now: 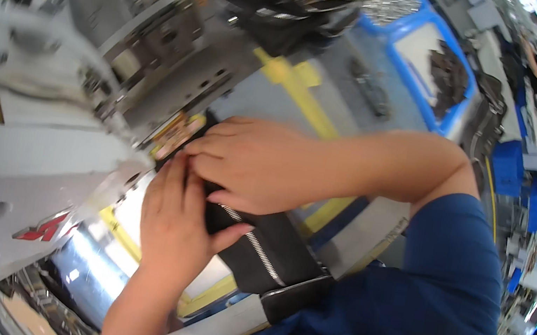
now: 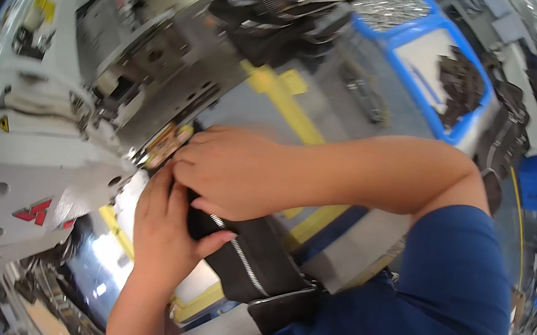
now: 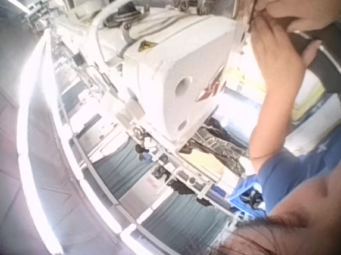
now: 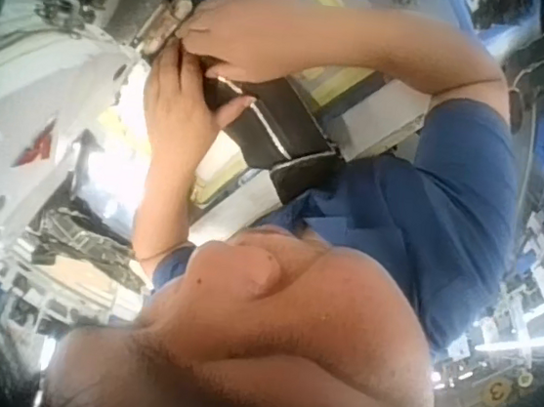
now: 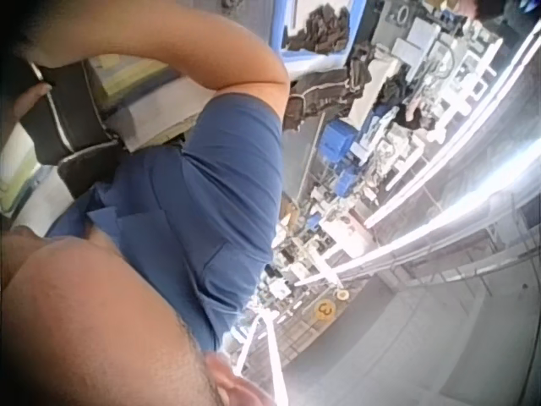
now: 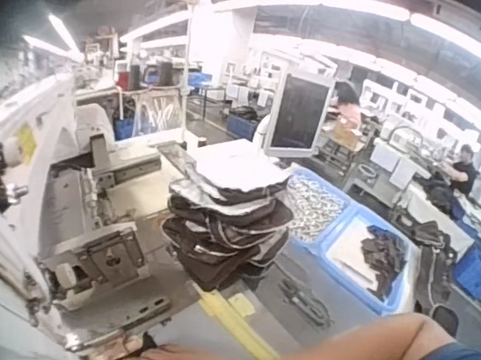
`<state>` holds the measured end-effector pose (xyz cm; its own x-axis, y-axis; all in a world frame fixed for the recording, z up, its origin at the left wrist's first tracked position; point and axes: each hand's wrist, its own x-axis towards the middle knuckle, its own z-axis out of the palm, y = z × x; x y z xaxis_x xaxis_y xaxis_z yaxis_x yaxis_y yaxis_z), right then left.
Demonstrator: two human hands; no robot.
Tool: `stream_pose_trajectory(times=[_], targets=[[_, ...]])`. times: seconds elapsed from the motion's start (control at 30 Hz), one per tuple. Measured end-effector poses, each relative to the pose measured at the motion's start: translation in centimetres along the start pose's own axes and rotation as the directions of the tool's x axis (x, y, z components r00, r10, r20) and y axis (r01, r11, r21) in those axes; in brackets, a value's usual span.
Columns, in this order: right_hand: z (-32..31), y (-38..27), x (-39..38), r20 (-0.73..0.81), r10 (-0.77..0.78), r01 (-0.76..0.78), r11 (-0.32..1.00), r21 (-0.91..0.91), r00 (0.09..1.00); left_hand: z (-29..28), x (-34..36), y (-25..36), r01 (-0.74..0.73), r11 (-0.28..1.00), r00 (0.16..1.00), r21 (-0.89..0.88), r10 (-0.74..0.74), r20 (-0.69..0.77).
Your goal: The person operates an industrial sewing machine to stitch a zipper onto a black fabric pouch. They repeatedly align the zipper tape with the pouch edge, guide the material under the presser foot, and sew along the seam. The person handles multiple pouches, picking up new items from a stack and placing finished ones aside.
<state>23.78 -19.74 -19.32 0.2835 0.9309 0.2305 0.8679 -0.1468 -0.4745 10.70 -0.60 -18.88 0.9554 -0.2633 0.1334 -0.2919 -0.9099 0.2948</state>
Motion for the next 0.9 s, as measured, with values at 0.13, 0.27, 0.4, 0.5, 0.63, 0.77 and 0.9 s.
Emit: stream_pose_trajectory(times=[0.13,0.27,0.4,0.5,0.63,0.77,0.9], targets=[[-4.1,-0.6,0.3,0.174,0.166,-0.169,0.986,0.007,0.971,0.1,-0.3,-0.1,-0.028,0.999,1.0,0.038,0.029,-0.007],[-11.1,0.4,-2.3,0.166,0.425,-0.408,0.904,-0.129,0.89,1.0,-0.8,-0.3,-0.047,0.996,0.997,0.079,0.051,-0.057],[-17.7,6.5,-9.7,0.004,0.773,-0.721,0.593,-0.358,0.634,1.0,-0.9,-0.1,-0.06,0.992,0.996,0.11,0.067,-0.061],[-21.3,13.6,-20.1,-0.234,0.872,-0.837,0.289,-0.464,0.43,1.3,-0.6,0.1,-0.083,0.992,0.994,0.094,0.089,-0.062],[-21.8,18.5,-29.7,-0.299,0.909,-0.95,0.235,-0.206,0.29,1.0,-0.6,0.2,-0.047,0.998,0.998,0.048,0.049,-0.045],[-21.2,20.3,-32.3,-0.292,0.913,-0.955,0.246,-0.167,0.286,0.7,-0.8,0.2,-0.027,0.999,0.999,0.024,0.027,-0.034],[-21.6,16.9,-26.1,-0.26,0.894,-0.814,0.173,-0.554,0.366,0.2,-0.6,0.3,0.004,1.0,0.999,0.008,-0.004,-0.032]])
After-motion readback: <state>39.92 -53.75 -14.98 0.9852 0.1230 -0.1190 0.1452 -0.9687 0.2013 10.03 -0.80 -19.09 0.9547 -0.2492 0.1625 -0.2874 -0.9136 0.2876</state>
